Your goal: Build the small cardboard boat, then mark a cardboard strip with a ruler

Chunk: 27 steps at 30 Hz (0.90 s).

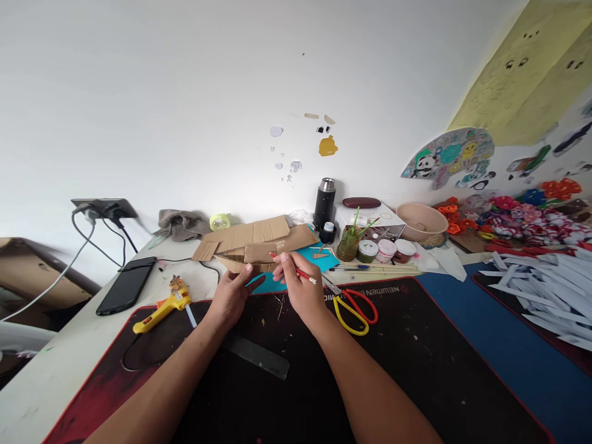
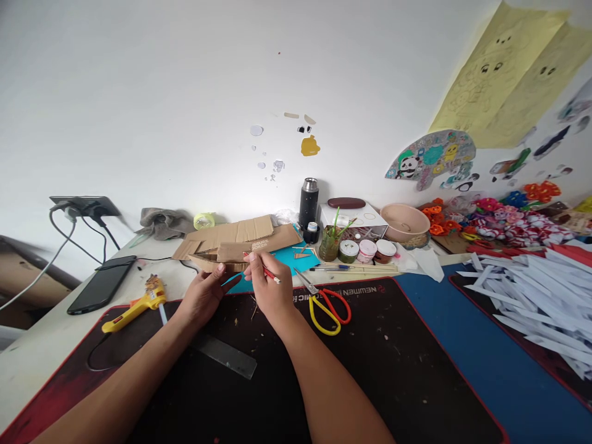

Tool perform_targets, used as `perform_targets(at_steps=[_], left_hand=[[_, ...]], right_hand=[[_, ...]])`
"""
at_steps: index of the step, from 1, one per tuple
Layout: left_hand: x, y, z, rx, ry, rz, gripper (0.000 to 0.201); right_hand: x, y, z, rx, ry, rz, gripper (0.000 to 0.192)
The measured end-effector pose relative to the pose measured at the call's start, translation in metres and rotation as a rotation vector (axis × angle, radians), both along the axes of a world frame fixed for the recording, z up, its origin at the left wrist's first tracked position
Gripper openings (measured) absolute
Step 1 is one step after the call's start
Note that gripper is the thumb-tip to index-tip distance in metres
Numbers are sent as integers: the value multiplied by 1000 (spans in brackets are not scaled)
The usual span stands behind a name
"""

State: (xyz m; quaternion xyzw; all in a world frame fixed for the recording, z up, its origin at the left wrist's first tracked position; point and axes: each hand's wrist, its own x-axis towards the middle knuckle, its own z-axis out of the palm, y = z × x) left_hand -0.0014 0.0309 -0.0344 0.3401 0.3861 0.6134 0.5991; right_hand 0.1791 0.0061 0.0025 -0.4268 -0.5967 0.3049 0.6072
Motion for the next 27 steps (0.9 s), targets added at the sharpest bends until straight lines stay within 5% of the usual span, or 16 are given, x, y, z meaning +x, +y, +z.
perform_targets(at_steps=[27], left_hand=[[0, 0, -2, -2, -1, -3, 69]], right_hand=[[0, 0, -1, 9, 9, 8, 56]])
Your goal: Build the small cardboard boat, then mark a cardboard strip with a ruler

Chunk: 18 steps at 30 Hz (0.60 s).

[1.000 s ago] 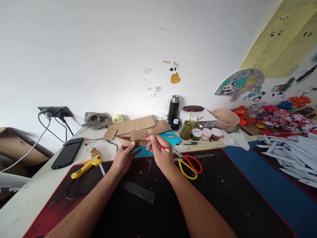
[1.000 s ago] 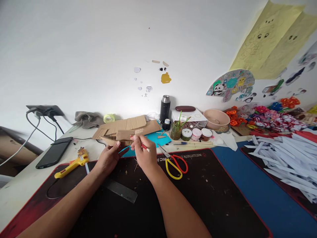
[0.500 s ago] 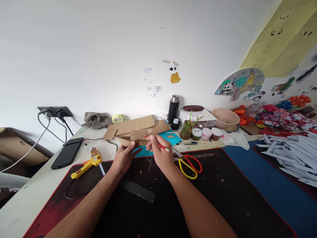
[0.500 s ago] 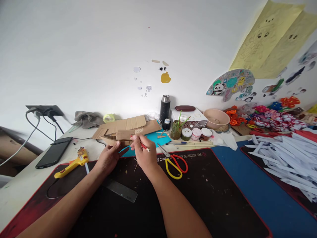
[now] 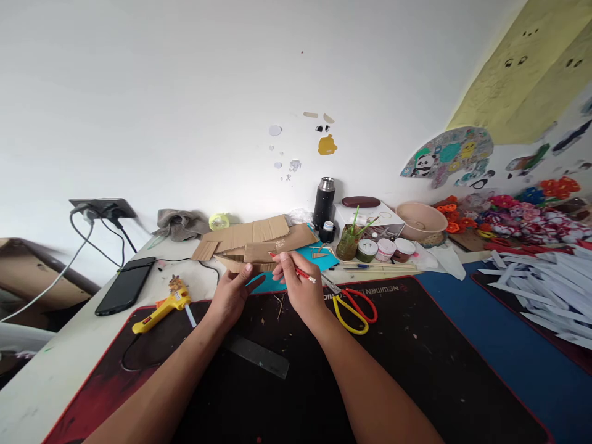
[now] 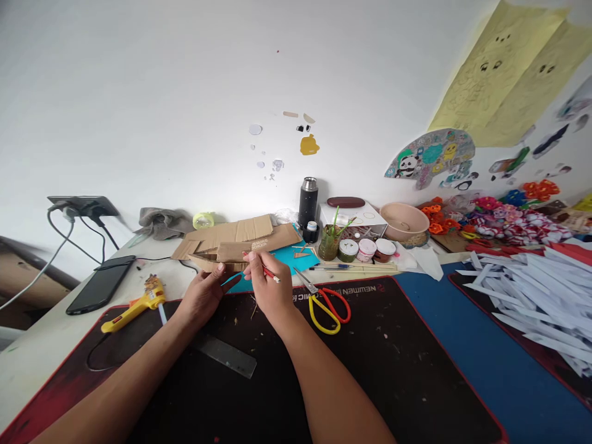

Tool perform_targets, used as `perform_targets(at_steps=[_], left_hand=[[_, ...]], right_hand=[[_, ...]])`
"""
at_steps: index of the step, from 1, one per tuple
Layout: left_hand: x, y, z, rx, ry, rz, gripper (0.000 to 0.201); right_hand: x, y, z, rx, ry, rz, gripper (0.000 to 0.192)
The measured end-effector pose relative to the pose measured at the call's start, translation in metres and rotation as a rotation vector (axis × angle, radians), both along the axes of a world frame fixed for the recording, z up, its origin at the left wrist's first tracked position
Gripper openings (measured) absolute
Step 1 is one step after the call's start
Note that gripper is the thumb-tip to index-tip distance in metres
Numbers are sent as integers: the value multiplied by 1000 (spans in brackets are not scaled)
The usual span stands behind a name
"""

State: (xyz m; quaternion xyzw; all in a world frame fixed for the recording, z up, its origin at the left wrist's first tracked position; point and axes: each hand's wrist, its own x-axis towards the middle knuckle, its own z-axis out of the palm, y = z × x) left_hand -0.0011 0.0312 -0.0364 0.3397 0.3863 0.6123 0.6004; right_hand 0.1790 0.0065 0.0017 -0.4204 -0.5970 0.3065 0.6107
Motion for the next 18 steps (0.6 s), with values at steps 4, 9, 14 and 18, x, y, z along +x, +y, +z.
perform_targets(at_steps=[4, 9, 14, 18], left_hand=[[-1, 1, -2, 5, -5, -4, 66], [-1, 1, -2, 1, -10, 1, 64], [-1, 1, -1, 0, -12, 3, 65], [0, 1, -1, -5, -18, 6, 68]], right_hand=[[0, 0, 0, 0, -6, 2, 56], [0, 1, -1, 3, -12, -2, 55], [0, 1, -1, 4, -1, 0, 53], [0, 1, -1, 0, -2, 1, 51]])
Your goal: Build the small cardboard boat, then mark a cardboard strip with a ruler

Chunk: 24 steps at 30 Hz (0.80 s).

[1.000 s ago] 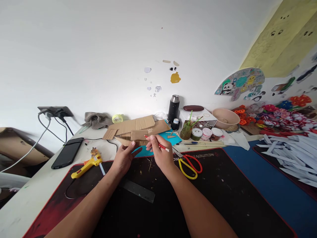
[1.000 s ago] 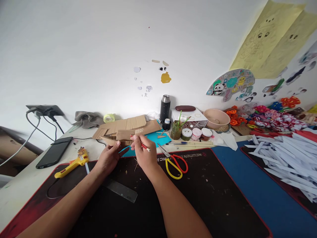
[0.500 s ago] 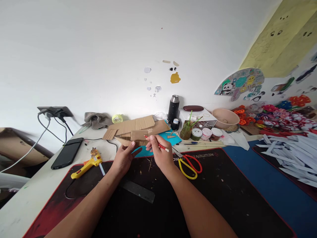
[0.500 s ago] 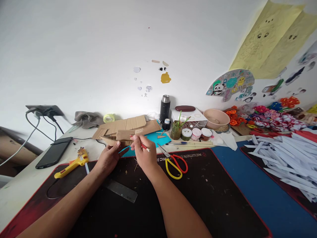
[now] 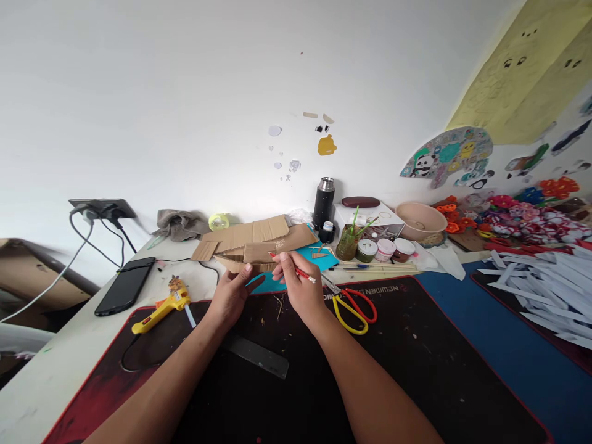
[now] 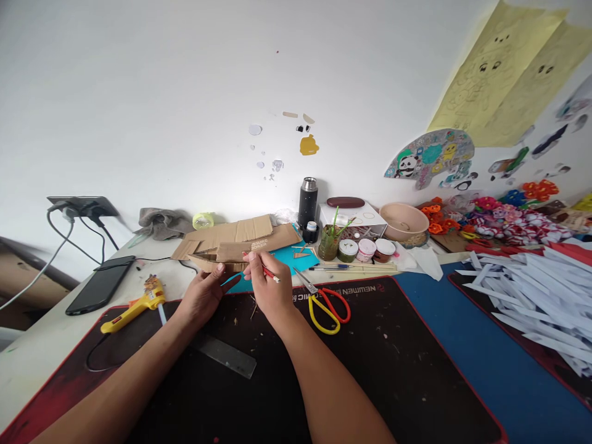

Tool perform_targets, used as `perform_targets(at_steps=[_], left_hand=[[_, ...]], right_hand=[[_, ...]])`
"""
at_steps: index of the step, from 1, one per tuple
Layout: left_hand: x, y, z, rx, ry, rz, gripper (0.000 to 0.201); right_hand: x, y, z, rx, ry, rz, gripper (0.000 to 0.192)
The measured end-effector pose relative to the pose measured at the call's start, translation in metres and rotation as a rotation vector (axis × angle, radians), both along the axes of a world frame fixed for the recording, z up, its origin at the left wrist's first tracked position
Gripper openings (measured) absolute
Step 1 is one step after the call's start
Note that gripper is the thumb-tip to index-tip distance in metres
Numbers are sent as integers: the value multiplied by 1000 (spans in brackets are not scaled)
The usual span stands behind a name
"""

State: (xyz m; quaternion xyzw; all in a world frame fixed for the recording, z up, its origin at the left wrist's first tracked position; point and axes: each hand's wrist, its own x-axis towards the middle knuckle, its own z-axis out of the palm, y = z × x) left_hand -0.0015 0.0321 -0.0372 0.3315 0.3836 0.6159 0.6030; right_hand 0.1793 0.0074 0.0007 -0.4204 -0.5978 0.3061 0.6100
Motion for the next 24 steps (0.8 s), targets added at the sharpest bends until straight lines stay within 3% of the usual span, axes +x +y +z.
perform_targets(at_steps=[24], left_hand=[[1, -1, 3, -4, 4, 0, 71]], right_hand=[[1, -1, 2, -2, -6, 3, 55]])
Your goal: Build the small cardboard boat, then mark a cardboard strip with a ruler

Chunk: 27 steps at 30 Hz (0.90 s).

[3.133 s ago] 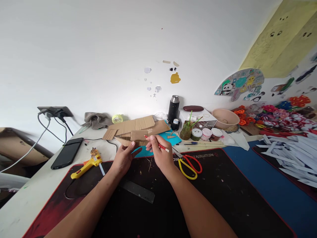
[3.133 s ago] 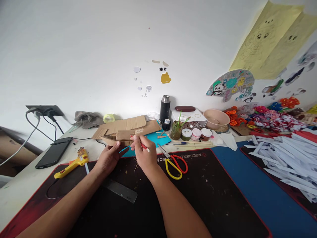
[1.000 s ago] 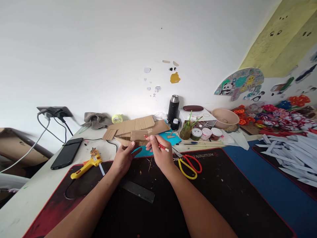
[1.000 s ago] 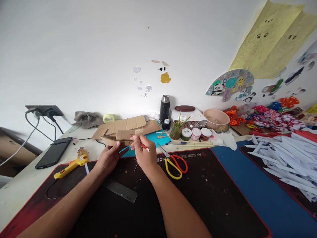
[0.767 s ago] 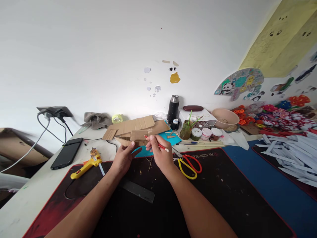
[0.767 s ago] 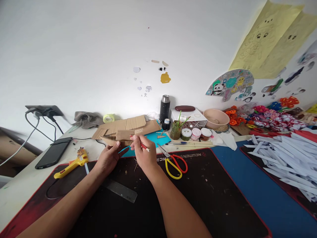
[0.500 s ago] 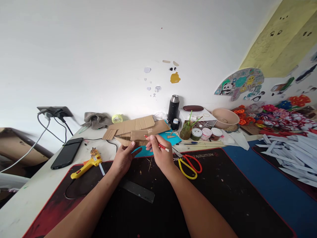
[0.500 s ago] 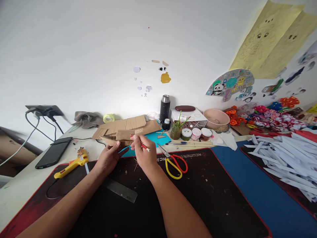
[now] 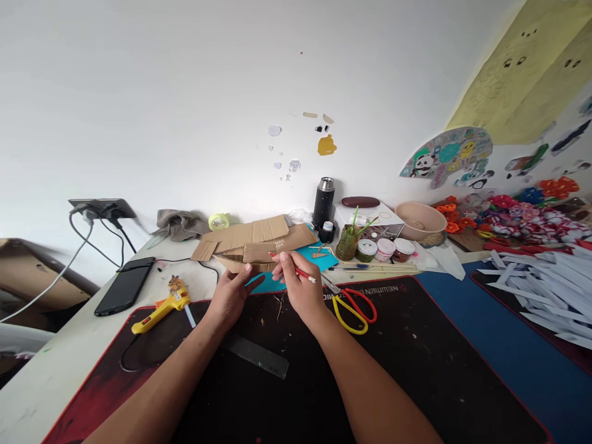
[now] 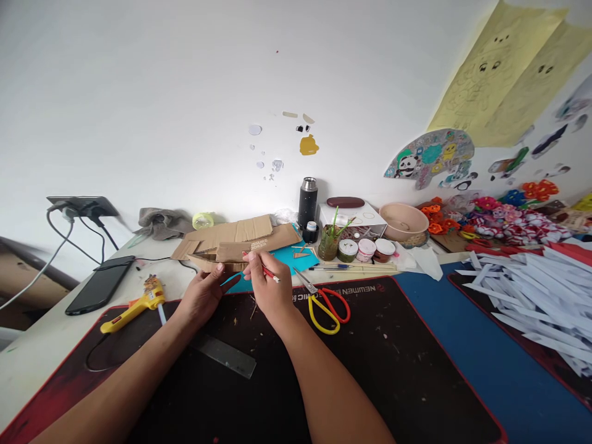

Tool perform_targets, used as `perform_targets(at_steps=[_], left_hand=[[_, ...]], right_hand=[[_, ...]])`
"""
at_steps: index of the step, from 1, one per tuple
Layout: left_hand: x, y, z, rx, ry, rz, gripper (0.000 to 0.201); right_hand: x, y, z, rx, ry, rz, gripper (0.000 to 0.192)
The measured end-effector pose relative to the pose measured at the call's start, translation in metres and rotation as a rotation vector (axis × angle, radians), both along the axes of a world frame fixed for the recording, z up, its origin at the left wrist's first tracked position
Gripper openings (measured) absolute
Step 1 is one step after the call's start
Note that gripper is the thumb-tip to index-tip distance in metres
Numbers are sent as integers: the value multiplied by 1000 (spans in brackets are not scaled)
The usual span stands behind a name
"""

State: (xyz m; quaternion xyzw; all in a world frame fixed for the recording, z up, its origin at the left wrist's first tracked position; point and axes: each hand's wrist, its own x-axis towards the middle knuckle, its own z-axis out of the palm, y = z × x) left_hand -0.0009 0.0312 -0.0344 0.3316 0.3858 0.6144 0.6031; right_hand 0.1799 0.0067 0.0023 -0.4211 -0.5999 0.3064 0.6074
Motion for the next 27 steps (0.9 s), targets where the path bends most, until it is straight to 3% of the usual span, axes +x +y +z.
perform_targets(at_steps=[27], left_hand=[[-1, 1, -4, 22, 26, 6, 66]], right_hand=[[0, -1, 0, -1, 3, -17, 55]])
